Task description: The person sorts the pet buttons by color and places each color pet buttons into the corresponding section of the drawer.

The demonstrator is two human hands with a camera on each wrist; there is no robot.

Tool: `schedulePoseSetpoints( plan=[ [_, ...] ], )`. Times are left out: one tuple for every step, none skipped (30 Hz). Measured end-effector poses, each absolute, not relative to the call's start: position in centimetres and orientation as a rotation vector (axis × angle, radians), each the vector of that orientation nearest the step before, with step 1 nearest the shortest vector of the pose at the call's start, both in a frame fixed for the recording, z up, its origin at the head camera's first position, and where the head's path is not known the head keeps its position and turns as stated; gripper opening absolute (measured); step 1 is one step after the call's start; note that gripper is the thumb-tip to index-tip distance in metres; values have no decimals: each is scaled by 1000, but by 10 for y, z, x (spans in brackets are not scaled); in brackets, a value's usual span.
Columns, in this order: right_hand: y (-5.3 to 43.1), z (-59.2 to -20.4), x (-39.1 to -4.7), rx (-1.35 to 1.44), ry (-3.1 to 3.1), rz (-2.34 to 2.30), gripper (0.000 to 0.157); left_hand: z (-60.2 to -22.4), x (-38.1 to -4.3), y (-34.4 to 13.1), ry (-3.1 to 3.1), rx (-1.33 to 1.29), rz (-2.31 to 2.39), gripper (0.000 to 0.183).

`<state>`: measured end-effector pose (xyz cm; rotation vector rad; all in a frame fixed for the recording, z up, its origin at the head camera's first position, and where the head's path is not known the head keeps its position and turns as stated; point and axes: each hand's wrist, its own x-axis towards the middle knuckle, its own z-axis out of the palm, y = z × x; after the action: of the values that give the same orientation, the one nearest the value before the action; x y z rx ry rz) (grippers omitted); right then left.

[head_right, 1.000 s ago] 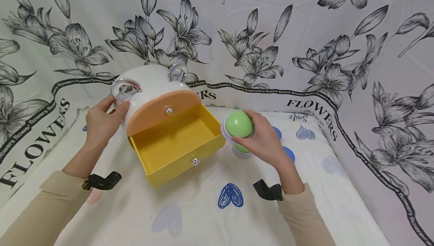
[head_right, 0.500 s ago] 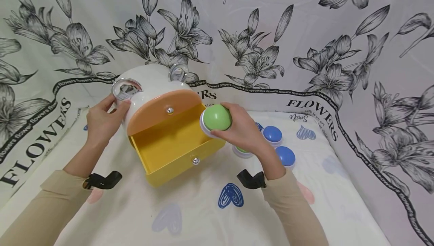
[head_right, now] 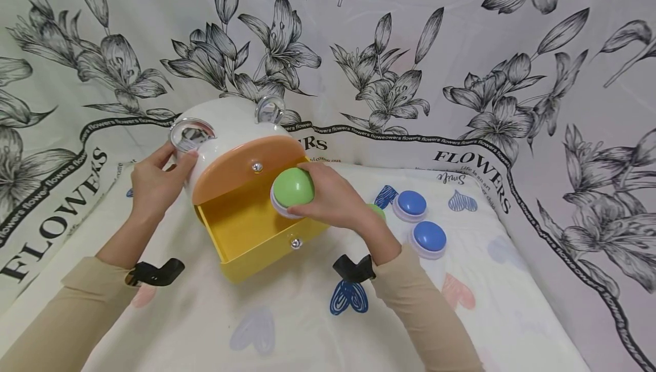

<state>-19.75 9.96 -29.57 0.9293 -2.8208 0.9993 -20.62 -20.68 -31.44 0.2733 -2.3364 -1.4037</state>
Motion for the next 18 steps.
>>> schedulePoseSetpoints(
  plan=[
    [97, -296, -198, 942, -2823, 992, 75, -314, -206, -207, -2338, 273, -1402, 62],
    [94, -297, -198, 955, -2825, 985, 75, -314, -206, -207, -2337, 273, -1402, 62],
    [92, -297, -198, 968, -2828, 976, 74, -314, -206, -207, -2338, 274, -1402, 62],
    [89, -298, -198, 982, -2833, 969, 75, -314, -206, -207, -2339, 276, -1401, 62],
    [86, -298, -198, 990, -2841, 960, 75, -314, -207, -207, -2339, 274, -1401, 63],
    [84, -298, -198, 998, -2847, 951, 75, -314, -206, -207, -2338, 273, -1402, 63],
    [81, -299, -198, 1006, -2853, 943, 76, -314, -207, -207, -2337, 272, -1402, 63],
    [79, -299, -198, 1015, -2859, 943, 75, -314, -206, -207, -2335, 269, -1403, 63],
    [76, -299, -198, 1026, -2863, 941, 75, -314, -206, -207, -2334, 265, -1403, 63],
    [73, -299, -198, 1035, -2869, 936, 75, -314, -206, -207, -2331, 260, -1402, 62],
    [71, -299, -198, 1044, -2875, 921, 75, -315, -206, -207, -2329, 256, -1401, 62],
    [68, -299, -197, 1054, -2884, 910, 75, -315, -205, -207, -2327, 253, -1398, 62],
    [66, -299, -197, 1067, -2890, 900, 74, -315, -205, -207, -2327, 250, -1395, 62],
    [63, -299, -197, 1076, -2900, 885, 74, -315, -205, -206, -2325, 249, -1395, 62],
    [60, -299, -197, 1084, -2910, 869, 74, -315, -205, -206, -2325, 252, -1395, 61],
    [58, -299, -196, 1087, -2926, 855, 74, -315, -205, -206, -2326, 255, -1396, 62],
    [55, -299, -196, 1094, -2939, 845, 74, -315, -206, -206, -2328, 259, -1396, 62],
    [53, -300, -196, 1098, -2951, 841, 74, -315, -206, -207, -2330, 263, -1397, 62]
  ],
)
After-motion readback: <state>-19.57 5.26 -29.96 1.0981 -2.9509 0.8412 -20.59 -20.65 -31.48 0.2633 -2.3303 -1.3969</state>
